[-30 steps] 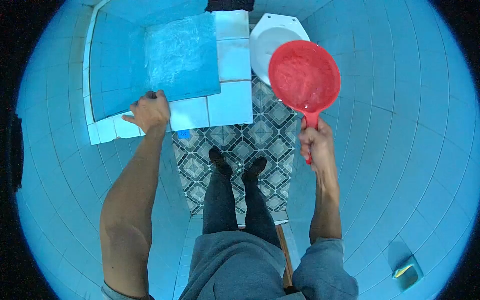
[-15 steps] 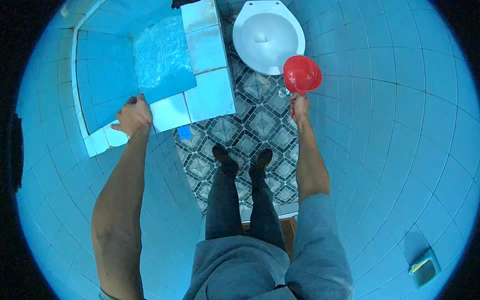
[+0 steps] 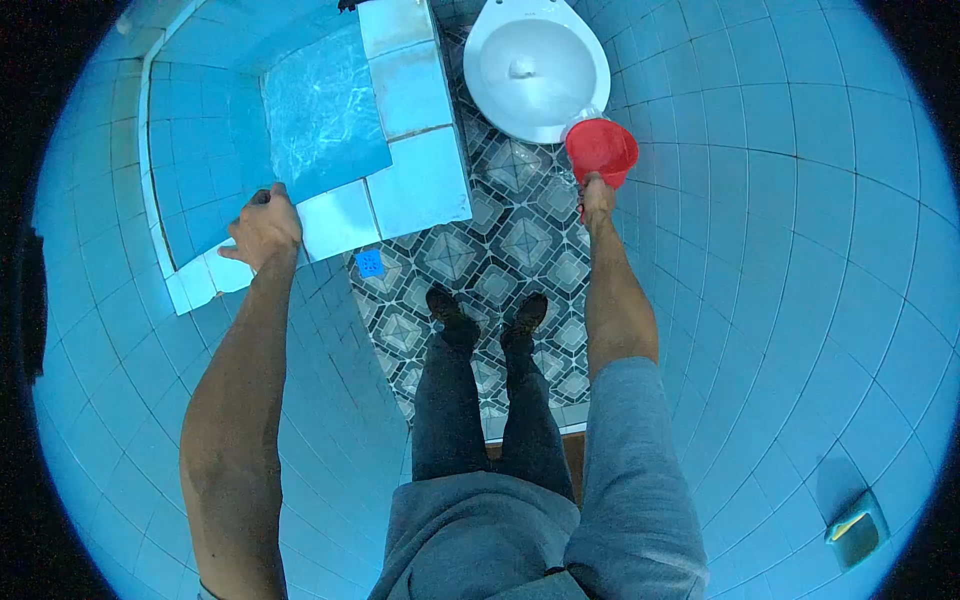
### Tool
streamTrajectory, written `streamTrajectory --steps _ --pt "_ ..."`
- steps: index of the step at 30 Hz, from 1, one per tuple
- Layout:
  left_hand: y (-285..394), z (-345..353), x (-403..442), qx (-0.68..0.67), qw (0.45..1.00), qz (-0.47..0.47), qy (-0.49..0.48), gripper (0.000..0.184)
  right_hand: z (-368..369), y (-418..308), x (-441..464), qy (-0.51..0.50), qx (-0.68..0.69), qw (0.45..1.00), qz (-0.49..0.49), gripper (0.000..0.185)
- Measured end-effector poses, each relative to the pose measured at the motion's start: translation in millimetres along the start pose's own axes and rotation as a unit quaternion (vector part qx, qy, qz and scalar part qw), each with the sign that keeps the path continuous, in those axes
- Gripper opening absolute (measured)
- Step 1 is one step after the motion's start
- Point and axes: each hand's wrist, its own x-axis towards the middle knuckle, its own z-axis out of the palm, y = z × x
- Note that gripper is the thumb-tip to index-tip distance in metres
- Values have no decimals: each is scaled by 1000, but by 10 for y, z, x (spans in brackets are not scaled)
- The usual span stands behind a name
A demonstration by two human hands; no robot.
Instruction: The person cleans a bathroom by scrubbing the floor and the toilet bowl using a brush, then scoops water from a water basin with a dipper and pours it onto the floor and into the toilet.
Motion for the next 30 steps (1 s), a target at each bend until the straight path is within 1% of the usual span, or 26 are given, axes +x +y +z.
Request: streamTrajectory --steps 2,3,5,6,8,9,11,12,14,15,17,18,20,21,23,25,27,29,30 --pt "-3 3 0 2 1000 7 -1 47 -6 120 117 25 -69 997 -32 31" --pt "4 -3 2 1 1000 8 0 47 -11 141 139 25 -69 997 -34 31" --pt "17 -17 2 1 1000 -4 -8 47 -4 194 122 55 -249 962 -94 40" --pt "23 -29 -2 0 1000 -4 -8 47 28 159 21 56 -249 962 -95 40" --pt "32 -51 -10 6 1000 -4 -14 47 52 148 -43 52 -324 939 -98 47" --pt "27 -48 -11 6 1000 -5 -15 47 69 192 -12 53 -325 939 -98 47" --pt "16 -39 -6 -12 1000 0 -4 47 136 298 79 95 -365 909 -179 50" --pt "14 -45 -9 -13 1000 -1 -4 47 174 209 -44 95 -366 908 -180 50" --pt "17 -66 -15 -17 1000 -1 -12 48 270 76 -220 82 -411 887 -195 52" --pt "12 -72 -16 -18 1000 -1 -11 48 332 31 -264 82 -410 887 -195 52" --pt "18 -64 -20 -20 1000 -2 -9 48 452 -88 -285 77 -441 871 -203 49" --pt "19 -58 -20 -21 1000 0 -9 48 514 -168 -312 78 -441 871 -203 49" --pt "10 -51 -9 -10 1000 1 -7 47 663 -335 -339 44 -456 844 -279 45" --pt "9 -49 -7 -9 1000 3 -7 47 753 -398 -283 45 -455 845 -278 45" --pt "20 -43 -6 3 1000 -2 -3 46 945 -565 -135 66 -451 839 -297 38" --pt "29 -42 -3 2 1000 -5 -4 46 1106 -920 -176 24 -486 827 -283 34" --pt "27 -40 3 2 1000 -8 -5 46 1203 -1193 -190 33 -496 806 -321 34" --pt "22 -32 2 -1 1000 -6 -7 45 1320 -1308 240 50 -509 776 -369 44" --pt "24 -38 -1 -1 1000 -5 -8 45 1336 -1407 244 50 -509 776 -369 44"
